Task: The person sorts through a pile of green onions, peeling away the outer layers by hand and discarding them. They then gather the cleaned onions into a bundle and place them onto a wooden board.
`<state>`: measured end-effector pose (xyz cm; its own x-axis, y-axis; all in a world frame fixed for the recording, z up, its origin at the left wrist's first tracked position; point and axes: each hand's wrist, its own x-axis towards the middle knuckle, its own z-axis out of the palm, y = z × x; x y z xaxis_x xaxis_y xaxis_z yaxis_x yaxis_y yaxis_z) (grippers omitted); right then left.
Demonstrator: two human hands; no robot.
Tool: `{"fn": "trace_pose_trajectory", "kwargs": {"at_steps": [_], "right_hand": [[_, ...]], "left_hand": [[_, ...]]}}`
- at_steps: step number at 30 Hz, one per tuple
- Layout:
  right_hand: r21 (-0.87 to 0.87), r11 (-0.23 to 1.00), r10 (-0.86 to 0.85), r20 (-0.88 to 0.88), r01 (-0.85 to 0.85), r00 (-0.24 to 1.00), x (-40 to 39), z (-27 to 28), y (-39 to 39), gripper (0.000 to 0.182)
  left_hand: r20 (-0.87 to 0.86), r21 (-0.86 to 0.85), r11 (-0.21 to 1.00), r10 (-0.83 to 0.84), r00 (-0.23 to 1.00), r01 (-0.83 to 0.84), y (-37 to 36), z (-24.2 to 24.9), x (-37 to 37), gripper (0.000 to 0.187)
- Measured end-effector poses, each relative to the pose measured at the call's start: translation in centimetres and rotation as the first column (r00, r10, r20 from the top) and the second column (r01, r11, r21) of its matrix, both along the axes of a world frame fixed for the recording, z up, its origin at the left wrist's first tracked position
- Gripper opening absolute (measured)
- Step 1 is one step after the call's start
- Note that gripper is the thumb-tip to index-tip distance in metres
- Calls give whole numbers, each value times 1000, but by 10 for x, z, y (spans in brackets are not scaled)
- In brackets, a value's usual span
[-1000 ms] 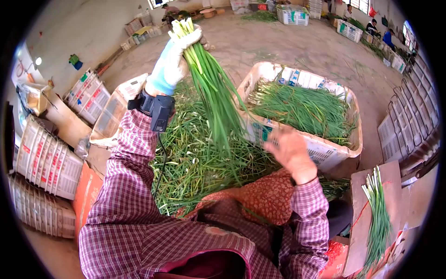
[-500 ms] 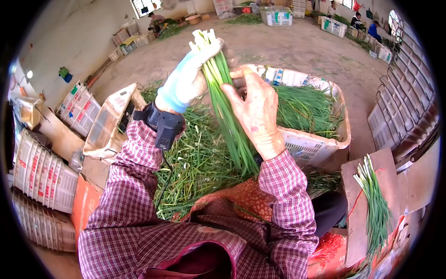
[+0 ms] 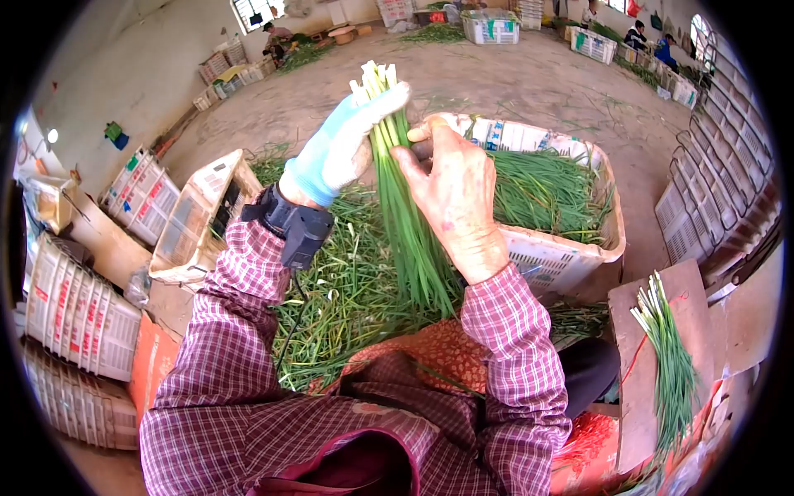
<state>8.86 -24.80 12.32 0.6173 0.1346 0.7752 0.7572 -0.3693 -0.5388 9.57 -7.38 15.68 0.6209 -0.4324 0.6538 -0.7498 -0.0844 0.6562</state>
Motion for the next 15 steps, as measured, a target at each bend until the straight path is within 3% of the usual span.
{"fn": "trace_pose_trajectory", "kwargs": {"at_steps": [3, 5, 9, 11, 15], "right_hand": [[28, 997, 66, -36, -65, 997, 3, 0, -2, 19], [51, 993, 106, -52, -104, 993, 5, -1, -4, 17], [-37, 996, 81, -26, -82, 996, 6, 2, -6, 12], [-69, 995, 73, 4, -73, 997, 9, 3, -8, 11], [-209, 955, -149, 273, 209, 950, 15, 7, -25, 13]], "left_hand": [[26, 56, 998, 18, 999, -20, -2, 6, -9, 37], [249, 275, 913, 236, 939, -302, -5, 10, -20, 38], [244, 274, 928, 189, 951, -254, -3, 11, -18, 38], [344, 294, 941, 59, 937, -167, 1, 11, -12, 39], [398, 350, 912, 59, 915, -211, 5, 9, -7, 30]]}}
